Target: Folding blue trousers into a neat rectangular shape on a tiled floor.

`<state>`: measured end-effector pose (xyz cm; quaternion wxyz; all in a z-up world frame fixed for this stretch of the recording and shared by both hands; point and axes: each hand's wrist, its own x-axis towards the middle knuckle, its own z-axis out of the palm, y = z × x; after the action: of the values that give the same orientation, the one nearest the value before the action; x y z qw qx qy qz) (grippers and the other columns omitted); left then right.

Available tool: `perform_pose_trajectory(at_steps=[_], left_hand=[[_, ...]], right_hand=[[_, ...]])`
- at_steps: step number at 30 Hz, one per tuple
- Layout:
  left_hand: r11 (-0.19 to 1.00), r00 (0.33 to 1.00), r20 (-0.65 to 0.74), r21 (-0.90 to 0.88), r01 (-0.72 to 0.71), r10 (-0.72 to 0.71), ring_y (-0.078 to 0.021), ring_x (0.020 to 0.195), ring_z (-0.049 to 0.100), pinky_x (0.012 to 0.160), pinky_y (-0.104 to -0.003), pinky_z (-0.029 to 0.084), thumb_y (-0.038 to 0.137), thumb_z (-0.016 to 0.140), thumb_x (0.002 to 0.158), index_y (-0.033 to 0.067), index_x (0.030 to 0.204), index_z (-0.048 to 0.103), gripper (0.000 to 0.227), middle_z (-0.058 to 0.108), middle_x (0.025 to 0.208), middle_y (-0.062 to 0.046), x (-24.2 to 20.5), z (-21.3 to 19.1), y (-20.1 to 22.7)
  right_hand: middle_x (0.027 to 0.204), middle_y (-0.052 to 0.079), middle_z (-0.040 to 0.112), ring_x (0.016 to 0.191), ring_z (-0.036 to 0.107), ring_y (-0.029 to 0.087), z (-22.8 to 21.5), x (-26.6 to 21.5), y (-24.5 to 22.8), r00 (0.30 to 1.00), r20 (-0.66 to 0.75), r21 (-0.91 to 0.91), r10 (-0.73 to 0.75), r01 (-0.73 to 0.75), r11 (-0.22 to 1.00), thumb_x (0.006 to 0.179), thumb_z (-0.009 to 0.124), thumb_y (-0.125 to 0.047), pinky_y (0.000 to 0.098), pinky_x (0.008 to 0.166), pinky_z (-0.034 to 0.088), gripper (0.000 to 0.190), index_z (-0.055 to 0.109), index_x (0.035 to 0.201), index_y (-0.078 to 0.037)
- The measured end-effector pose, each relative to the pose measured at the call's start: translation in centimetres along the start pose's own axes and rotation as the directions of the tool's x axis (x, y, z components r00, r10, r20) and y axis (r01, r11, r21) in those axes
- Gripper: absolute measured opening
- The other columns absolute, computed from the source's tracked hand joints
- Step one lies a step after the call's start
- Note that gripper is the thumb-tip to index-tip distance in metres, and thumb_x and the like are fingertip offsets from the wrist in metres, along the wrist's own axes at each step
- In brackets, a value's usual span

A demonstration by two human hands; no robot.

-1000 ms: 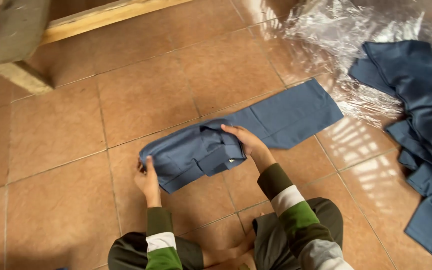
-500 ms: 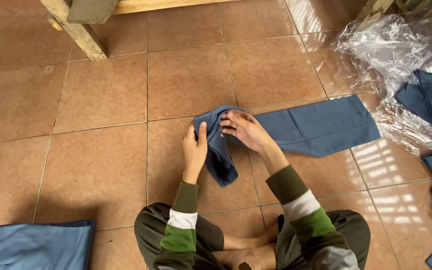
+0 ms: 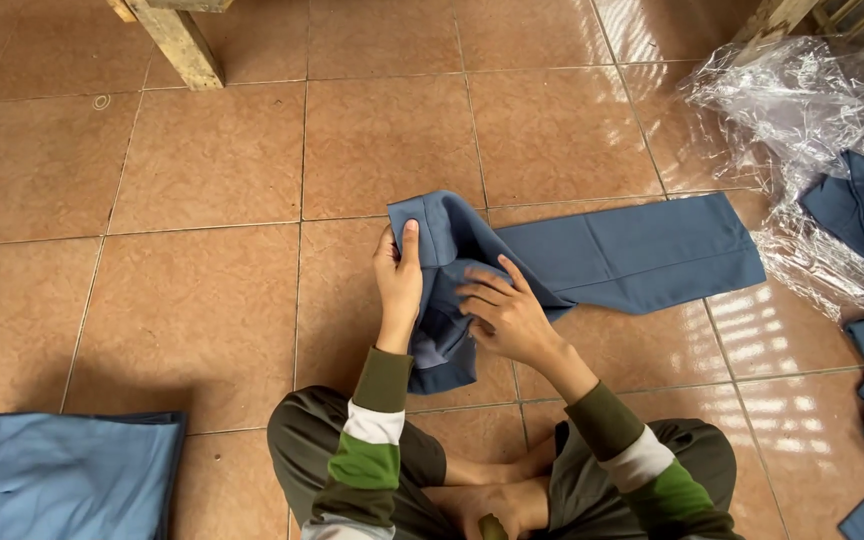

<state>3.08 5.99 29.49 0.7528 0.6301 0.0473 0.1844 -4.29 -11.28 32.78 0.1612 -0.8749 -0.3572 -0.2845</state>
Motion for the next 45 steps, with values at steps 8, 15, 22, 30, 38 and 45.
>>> perform_pose_trajectory(at_steps=[8, 15, 22, 30, 38, 45], left_hand=[[0.986, 0.995, 0.042, 0.139, -0.094, 0.089, -0.0115, 0.083, 0.064, 0.071, -0.032, 0.057, 0.024, 0.066, 0.102, 0.0092, 0.105, 0.07, 0.016, 0.07, 0.083, -0.005, 0.7, -1.8, 2.7], [0.875, 0.968, 0.004, 0.427, -0.229, 0.252, -0.0328, 0.087, 0.073, 0.069, -0.039, 0.06, 0.025, 0.069, 0.099, 0.004, 0.11, 0.072, 0.023, 0.072, 0.088, -0.016, 1.0, -2.0, 7.1], [0.961, 0.93, 0.306, 0.12, -0.248, 0.202, -0.0201, 0.089, 0.069, 0.074, -0.041, 0.058, 0.02, 0.073, 0.096, 0.0045, 0.107, 0.073, 0.02, 0.072, 0.085, -0.016, -0.9, -1.3, 10.7], [0.967, 0.767, 0.603, -0.026, -0.255, 0.219, -0.03, 0.117, 0.066, 0.098, -0.046, 0.053, 0.001, 0.061, 0.094, 0.0077, 0.128, 0.068, 0.036, 0.074, 0.115, -0.018, -2.5, -1.3, 16.2], [0.97, 0.755, 0.643, 0.075, -0.23, 0.129, -0.0389, 0.118, 0.065, 0.101, -0.055, 0.05, 0.023, 0.056, 0.095, 0.0091, 0.134, 0.06, 0.041, 0.072, 0.118, -0.023, -4.4, -0.4, 19.2], [0.742, 0.818, 0.575, 0.548, -0.386, 0.001, -0.0465, 0.1, 0.071, 0.09, -0.058, 0.052, 0.029, 0.05, 0.1, 0.0224, 0.128, 0.052, 0.029, 0.075, 0.1, -0.02, -3.4, 0.5, 19.6]], right_hand=[[0.076, 0.007, 0.049, 0.076, 0.053, 0.022, -4.1, -0.1, 2.6, 0.843, 0.14, 0.637, 0.52, -0.479, 0.604, 0.074, 0.052, 0.0, 0.043, 0.082, 0.049, 0.028, 0.06, 0.099, -0.009], [0.068, 0.002, 0.062, 0.064, 0.054, 0.018, -13.2, 5.3, -1.8, 0.926, 0.322, 0.71, 0.197, -0.374, 0.597, 0.082, 0.069, -0.001, 0.0364, 0.067, 0.047, 0.011, 0.071, 0.086, -0.011], [0.085, 0.014, 0.061, 0.084, 0.062, 0.024, -12.5, 7.1, -2.2, 0.955, 0.149, 0.598, 0.255, -0.292, 0.746, 0.09, 0.069, 0.002, 0.0418, 0.081, 0.049, 0.014, 0.067, 0.103, -0.001], [0.081, 0.006, 0.069, 0.084, 0.066, 0.015, -10.5, 6.9, -2.3, 0.871, -0.01, 0.606, 0.491, -0.385, 0.695, 0.092, 0.076, -0.006, 0.0327, 0.084, 0.052, 0.017, 0.067, 0.106, -0.007], [0.077, 0.01, 0.064, 0.078, 0.062, 0.019, -11.4, 7.4, -3.6, 0.808, -0.16, 0.601, 0.567, -0.376, 0.705, 0.092, 0.072, 0.002, 0.0347, 0.079, 0.049, 0.045, 0.05, 0.131, -0.008], [0.083, 0.009, 0.071, 0.08, 0.067, 0.02, -9.1, 6.9, -0.1, 0.866, -0.067, 0.495, 0.495, -0.401, 0.771, 0.089, 0.084, -0.014, 0.0302, 0.073, 0.052, 0.045, 0.066, 0.13, -0.007]])
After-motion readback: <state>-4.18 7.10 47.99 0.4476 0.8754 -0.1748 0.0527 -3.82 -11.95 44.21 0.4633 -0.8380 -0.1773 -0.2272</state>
